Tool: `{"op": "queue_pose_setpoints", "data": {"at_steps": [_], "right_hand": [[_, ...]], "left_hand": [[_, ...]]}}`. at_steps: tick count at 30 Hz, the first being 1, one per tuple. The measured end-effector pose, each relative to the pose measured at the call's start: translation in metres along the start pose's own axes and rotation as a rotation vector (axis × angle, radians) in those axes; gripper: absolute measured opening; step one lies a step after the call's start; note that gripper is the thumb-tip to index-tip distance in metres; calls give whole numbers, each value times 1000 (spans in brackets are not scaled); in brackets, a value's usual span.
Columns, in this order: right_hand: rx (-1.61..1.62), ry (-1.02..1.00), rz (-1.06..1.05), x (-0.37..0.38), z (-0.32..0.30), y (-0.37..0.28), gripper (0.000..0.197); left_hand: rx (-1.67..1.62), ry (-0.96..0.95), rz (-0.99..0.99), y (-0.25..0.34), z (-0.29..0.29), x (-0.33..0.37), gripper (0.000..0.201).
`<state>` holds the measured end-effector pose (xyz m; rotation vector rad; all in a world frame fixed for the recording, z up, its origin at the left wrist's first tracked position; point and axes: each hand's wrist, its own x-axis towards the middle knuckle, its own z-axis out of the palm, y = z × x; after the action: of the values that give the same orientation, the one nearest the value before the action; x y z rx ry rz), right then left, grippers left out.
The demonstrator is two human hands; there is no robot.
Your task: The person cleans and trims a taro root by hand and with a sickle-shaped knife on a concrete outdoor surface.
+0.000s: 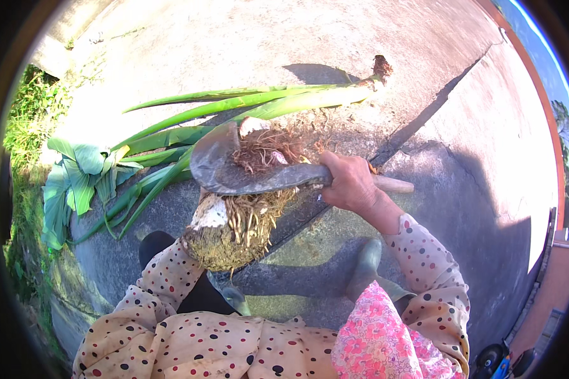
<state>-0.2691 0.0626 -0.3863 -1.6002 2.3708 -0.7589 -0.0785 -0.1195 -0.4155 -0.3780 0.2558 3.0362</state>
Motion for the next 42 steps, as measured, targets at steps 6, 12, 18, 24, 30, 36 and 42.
{"op": "queue_pose_setpoints", "data": {"at_steps": [6,12,18,24,30,36,42], "right_hand": [[7,6,-40,-6,10,4,21],[37,119,45,5,11,11,18],[-9,168,515,-15,-15,70,17],[303,183,-80,12,-4,-25,17],[-323,318,331,-16,-2,90,23],[264,211,41,0,-11,-10,24],[-13,130,619,1,3,74,22]], "left_hand": [[-34,-4,-30,-8,-3,-2,62],[-42,-10,-27,-6,-3,-8,63],[-6,-18,4,1,-7,-8,63],[27,32,21,8,-7,-15,64],[51,-48,-49,-6,-1,-10,64],[-48,104,22,-10,-7,-1,55],[-92,55,19,-14,-2,0,52]]}}
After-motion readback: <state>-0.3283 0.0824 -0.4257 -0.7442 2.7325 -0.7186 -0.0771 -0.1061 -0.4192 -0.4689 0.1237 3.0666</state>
